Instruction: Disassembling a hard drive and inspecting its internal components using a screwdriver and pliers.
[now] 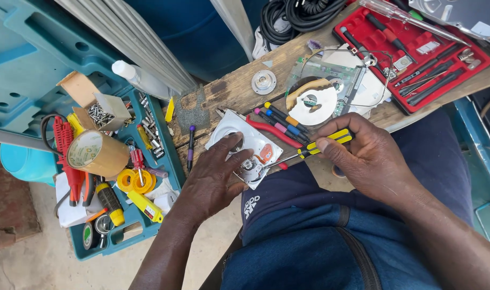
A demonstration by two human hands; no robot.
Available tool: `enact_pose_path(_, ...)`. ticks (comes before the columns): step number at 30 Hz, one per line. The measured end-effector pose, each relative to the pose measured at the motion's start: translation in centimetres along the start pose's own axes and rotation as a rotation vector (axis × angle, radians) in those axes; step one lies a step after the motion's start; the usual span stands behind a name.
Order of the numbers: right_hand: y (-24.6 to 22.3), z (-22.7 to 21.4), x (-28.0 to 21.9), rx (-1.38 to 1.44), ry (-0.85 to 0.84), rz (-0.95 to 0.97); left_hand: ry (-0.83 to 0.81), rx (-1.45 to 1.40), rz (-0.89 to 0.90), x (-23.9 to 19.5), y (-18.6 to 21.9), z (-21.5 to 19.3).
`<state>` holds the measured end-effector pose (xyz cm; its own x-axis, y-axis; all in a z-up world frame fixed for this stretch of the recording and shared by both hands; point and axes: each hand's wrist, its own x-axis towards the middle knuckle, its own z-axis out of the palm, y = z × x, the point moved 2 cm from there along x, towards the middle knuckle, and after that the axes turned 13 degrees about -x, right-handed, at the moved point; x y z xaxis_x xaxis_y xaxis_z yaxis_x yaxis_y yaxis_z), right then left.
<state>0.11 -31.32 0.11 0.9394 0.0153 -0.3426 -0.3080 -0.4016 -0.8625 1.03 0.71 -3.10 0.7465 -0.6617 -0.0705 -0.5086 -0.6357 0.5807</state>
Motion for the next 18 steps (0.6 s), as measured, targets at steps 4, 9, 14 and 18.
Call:
enact_pose_path(4,0.4,-0.2,-0.1,0.016,-0.008,-0.063,-0.008,0.015,-0.005,0.2,0.3,-0.5)
enact_pose_path(9,1.1,-0.5,0.1,0.049,-0.072,-0.086,-0.068,-0.078,-0.104,0.6,0.6,-1.0)
enact_pose_path(14,0.1,-1.5,-0.1,-0.172,-0.077,-0.155,-0.03,-0.052,-0.281,1.7,2.0,0.1)
enact_pose_path(18,-0.5,-2.0,-0.1,-0.271,-0.13,0.055,-0.011,-0.059,-0.252,1.7,2.1,0.2)
